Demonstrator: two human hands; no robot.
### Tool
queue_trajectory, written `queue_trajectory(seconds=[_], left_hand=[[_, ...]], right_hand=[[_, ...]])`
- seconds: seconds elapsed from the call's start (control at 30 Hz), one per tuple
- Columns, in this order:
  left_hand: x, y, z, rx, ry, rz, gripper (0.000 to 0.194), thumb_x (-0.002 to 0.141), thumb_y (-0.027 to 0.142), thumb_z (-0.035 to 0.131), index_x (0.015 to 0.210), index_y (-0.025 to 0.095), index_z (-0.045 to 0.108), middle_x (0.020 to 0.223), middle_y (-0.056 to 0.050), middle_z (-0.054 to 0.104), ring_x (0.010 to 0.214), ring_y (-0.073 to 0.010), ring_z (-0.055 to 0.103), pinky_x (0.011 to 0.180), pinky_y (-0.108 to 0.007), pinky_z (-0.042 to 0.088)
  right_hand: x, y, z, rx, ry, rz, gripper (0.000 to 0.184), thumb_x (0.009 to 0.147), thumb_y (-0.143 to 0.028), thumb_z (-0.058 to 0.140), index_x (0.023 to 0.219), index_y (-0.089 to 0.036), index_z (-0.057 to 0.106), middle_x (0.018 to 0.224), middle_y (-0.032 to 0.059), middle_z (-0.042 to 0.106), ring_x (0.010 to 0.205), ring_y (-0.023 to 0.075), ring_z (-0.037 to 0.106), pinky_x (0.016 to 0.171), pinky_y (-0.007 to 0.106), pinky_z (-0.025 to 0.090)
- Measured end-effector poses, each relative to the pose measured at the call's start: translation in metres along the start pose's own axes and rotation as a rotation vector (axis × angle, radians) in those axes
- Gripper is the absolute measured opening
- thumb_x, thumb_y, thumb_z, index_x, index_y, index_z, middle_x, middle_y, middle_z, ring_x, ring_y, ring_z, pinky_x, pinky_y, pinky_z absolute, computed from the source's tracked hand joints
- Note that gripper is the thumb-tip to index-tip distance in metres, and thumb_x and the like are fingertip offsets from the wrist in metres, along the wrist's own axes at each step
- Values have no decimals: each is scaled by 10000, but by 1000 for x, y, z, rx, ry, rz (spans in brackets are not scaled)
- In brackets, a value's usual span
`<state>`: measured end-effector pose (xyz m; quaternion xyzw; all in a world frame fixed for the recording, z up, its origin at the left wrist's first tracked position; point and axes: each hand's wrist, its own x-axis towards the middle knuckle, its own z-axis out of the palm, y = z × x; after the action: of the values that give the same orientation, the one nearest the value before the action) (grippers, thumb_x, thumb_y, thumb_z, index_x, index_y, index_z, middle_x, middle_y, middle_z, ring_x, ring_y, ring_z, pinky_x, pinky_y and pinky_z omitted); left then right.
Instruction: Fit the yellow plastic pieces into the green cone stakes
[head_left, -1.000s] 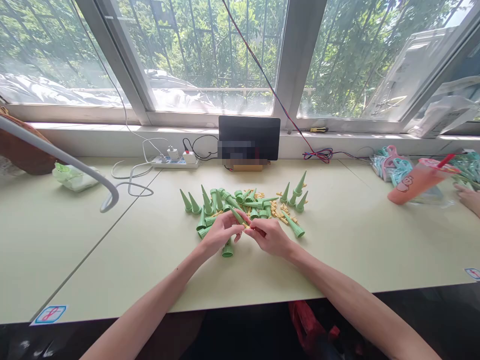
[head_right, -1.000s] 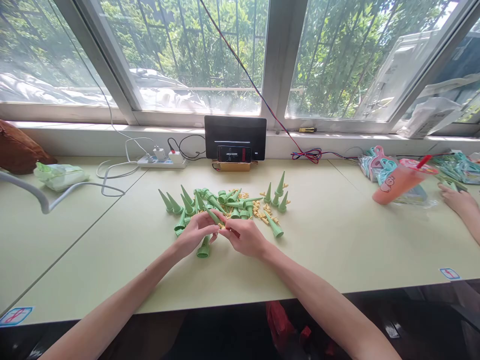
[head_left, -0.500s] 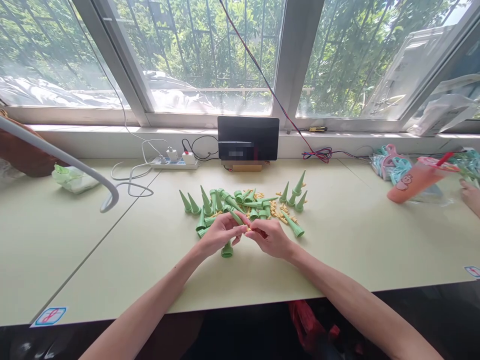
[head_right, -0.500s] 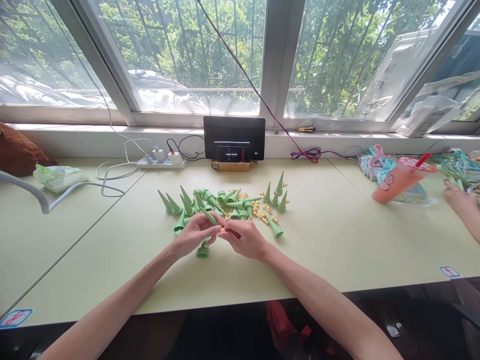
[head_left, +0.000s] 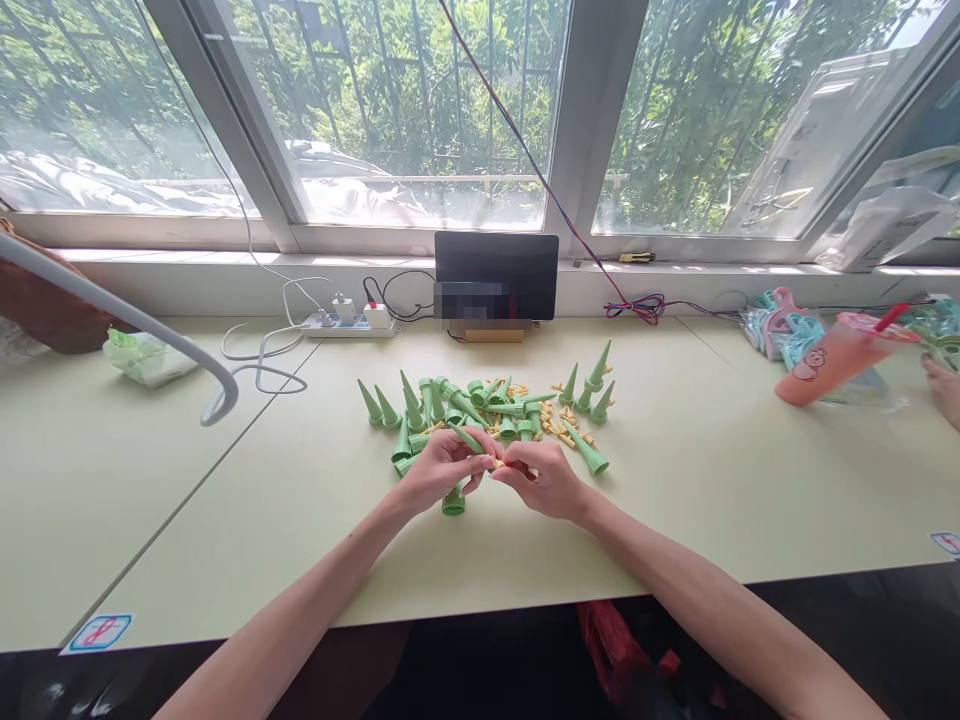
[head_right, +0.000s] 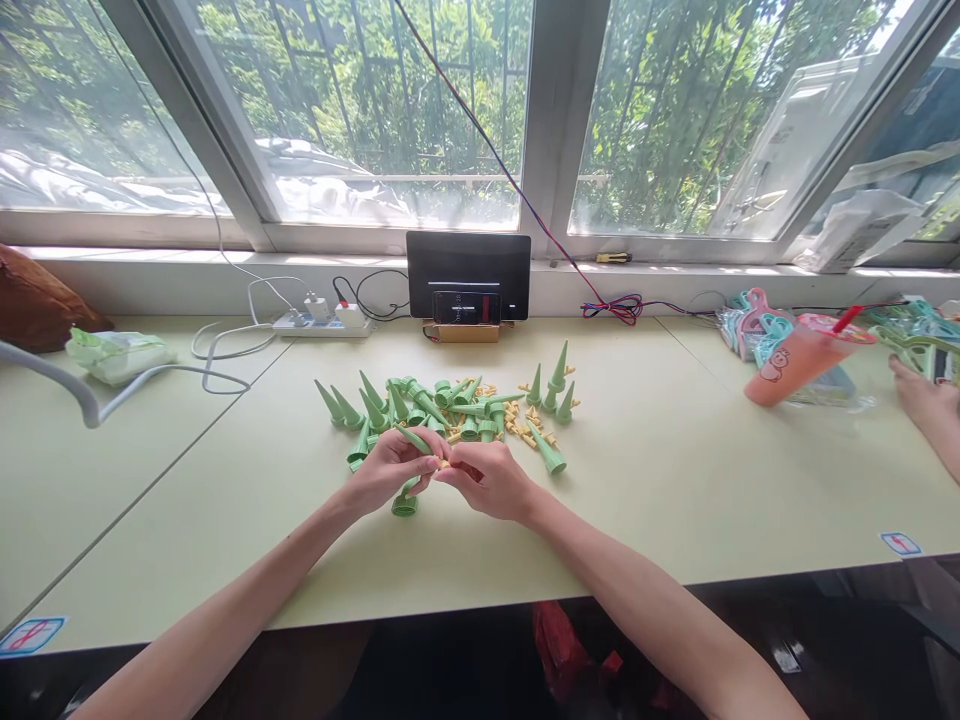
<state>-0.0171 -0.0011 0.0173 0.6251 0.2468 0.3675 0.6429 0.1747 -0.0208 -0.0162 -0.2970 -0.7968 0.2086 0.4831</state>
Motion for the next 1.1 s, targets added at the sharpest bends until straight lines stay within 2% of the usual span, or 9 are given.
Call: queue_trajectory(seconds=[0.47, 0.73, 1.1], left_hand=[[0, -2, -4, 0, -18, -40, 192, 816, 295, 739, 918, 137, 699, 835, -40, 601, 543, -60, 497, 452, -197, 406], [0, 0, -3, -30, -51, -71, 230, 788, 279, 758, 955, 142, 680, 886, -53, 574, 612, -68, 462, 473, -185, 328], [2, -1, -1, 67, 7, -89, 252, 772, 296, 770, 936, 146, 651, 854, -38, 580, 700, -99, 507, 528, -185, 355]], right_hand=[[1, -2, 0, -43, 22, -35, 373, 970, -408, 519, 667, -198, 459, 538, -50, 404, 476, 80, 295, 462, 211, 282], [2, -1, -1, -42, 34, -31, 353, 962, -377, 528, 668, -200, 445, 541, -55, 392, 473, 78, 302, 460, 215, 274], [1, 0, -1, -76, 6, -9, 309, 948, -316, 520, 671, -200, 450, 538, -51, 412, 465, 78, 322, 461, 216, 274]])
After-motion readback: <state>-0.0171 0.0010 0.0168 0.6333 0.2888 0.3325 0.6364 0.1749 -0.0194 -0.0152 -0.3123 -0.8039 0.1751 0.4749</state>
